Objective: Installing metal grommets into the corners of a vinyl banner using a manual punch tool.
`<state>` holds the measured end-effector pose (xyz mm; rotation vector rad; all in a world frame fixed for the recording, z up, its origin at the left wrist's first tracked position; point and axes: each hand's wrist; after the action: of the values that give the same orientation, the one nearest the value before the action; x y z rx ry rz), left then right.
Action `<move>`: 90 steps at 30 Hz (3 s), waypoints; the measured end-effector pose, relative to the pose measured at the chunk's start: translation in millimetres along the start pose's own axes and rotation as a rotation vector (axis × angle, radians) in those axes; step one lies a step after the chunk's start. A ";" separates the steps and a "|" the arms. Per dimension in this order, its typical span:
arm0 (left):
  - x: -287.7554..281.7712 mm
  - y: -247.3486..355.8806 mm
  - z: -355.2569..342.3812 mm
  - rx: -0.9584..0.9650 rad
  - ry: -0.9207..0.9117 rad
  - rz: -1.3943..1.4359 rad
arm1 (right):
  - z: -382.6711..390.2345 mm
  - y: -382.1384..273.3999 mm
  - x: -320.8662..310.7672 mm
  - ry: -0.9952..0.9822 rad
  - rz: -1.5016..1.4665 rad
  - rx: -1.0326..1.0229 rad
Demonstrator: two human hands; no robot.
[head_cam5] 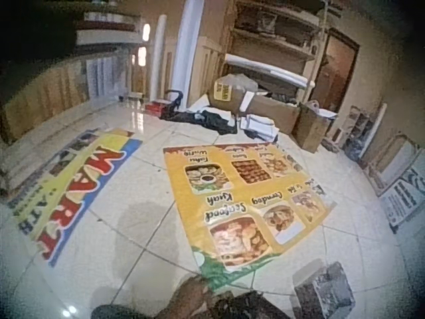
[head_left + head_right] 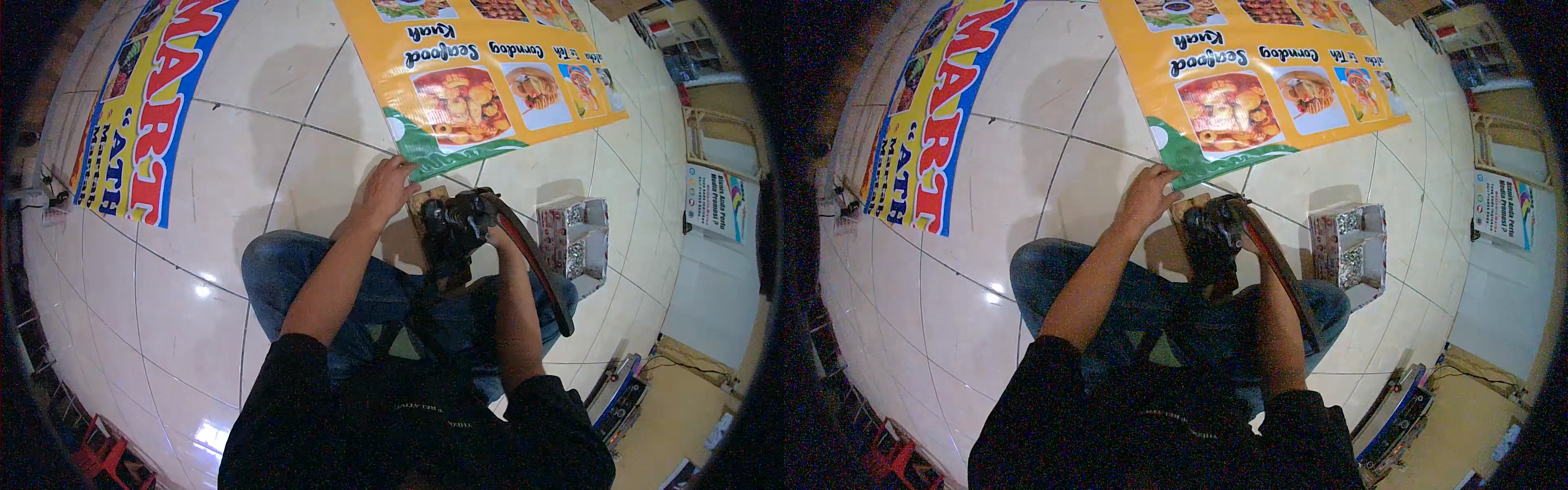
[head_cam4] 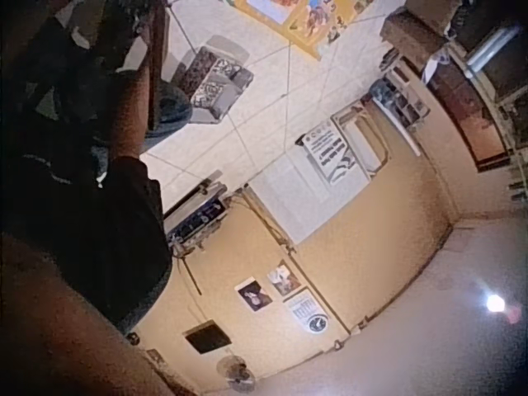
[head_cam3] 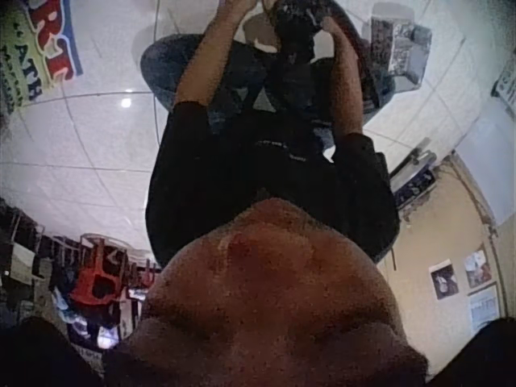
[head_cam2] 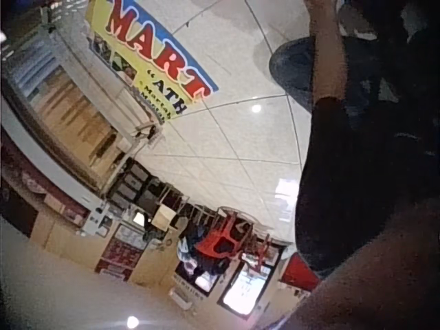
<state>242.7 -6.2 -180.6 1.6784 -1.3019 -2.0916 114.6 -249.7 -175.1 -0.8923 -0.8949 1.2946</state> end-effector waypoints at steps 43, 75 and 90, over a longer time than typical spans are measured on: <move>13.4 22.7 3.1 -0.809 -0.017 1.213 | 52.7 13.7 -128.9 0.545 0.941 -0.160; 33.2 25.3 12.6 -0.772 0.093 1.195 | 62.7 -26.9 -130.3 0.638 0.914 -0.108; 31.0 27.4 12.8 -0.763 0.120 1.228 | 51.1 -25.9 -66.1 0.265 0.867 -0.190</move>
<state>210.4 -34.9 -183.7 0.4184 -0.8838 -1.3491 73.6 -315.1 -134.0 -1.6671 -0.4139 1.7685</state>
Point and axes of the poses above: each hand's wrist, its own z-axis away from the middle knuckle, its own x-axis out of the palm, y = z × x, and after that the axes turned 5 degrees about -x, right-handed
